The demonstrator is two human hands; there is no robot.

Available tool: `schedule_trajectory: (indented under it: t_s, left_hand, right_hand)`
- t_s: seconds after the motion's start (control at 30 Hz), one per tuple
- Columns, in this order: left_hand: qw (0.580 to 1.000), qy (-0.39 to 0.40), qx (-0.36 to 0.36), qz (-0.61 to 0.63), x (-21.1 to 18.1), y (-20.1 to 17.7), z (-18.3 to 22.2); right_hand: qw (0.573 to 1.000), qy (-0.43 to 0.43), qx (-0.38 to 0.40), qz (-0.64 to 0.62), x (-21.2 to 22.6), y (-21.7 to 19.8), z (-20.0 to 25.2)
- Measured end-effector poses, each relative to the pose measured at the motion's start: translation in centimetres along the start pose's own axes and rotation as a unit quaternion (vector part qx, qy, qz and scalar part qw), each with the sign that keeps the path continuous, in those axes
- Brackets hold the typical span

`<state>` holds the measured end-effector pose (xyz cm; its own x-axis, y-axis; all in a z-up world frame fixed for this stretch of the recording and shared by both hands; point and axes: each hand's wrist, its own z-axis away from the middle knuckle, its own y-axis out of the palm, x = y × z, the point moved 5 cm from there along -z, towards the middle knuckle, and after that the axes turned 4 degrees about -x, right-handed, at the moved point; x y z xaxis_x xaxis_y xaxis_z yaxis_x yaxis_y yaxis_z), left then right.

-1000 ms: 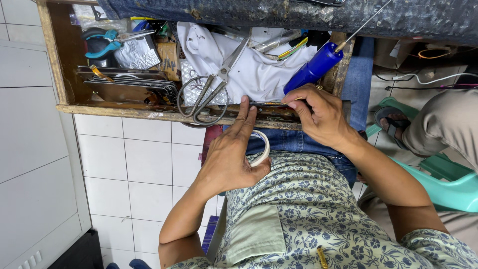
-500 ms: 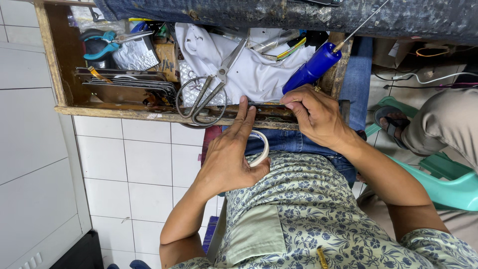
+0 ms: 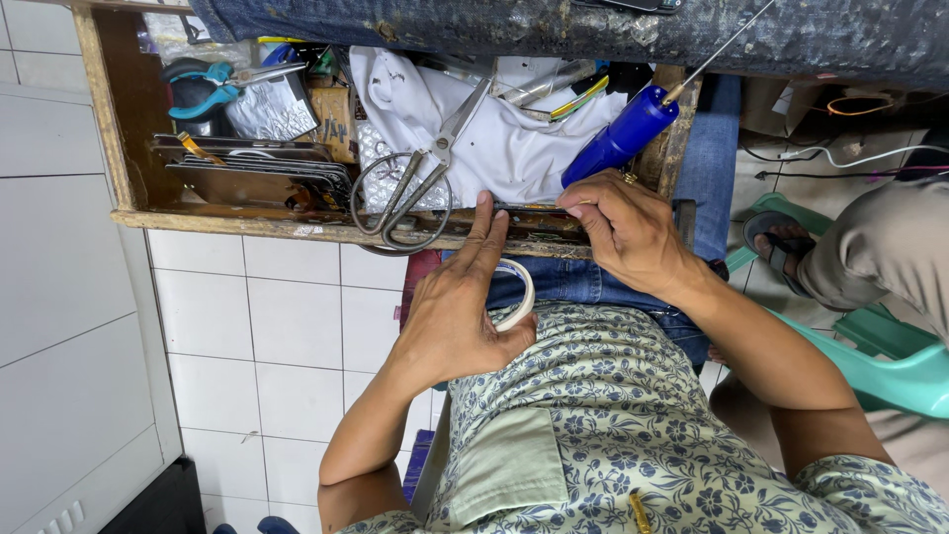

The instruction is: The person cuts pieces of adhesive tape with scissors and applies them to a phone part, then uses a thin tool to press the tape into place before picking up the phone.

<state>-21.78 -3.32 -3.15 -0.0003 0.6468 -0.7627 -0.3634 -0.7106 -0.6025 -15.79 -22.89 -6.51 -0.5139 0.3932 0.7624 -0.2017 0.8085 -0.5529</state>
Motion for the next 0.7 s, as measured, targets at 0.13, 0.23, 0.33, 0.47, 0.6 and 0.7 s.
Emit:
schedule_trajectory:
  t_s: [0.13,0.23,0.33,0.47,0.6,0.7]
  left_hand:
    - [1.000,-0.005,0.000,0.002,0.00,0.06,-0.04]
    - [1.000,-0.004,-0.001,0.001,-0.05,0.02,-0.08]
    - [1.000,-0.005,0.001,0.001,-0.02,0.05,-0.07]
    - [1.000,0.000,-0.002,0.003,0.03,0.07,-0.02]
    - [1.000,0.014,-0.009,0.003,-0.14,-0.04,0.01]
    - [1.000,-0.005,0.004,0.008,-0.14,-0.22,-0.27]
  right_hand:
    - [1.000,-0.005,-0.001,-0.005,0.00,0.01,0.03]
    - [1.000,-0.003,0.001,-0.004,-0.04,0.02,0.02]
    - [1.000,-0.008,-0.001,-0.003,0.11,-0.05,-0.02]
    - [1.000,-0.004,0.000,0.007,0.29,-0.11,-0.12]
    - [1.000,-0.011,0.003,0.009,0.26,-0.11,-0.11]
    - [1.000,-0.019,-0.001,0.011,0.35,-0.05,-0.20]
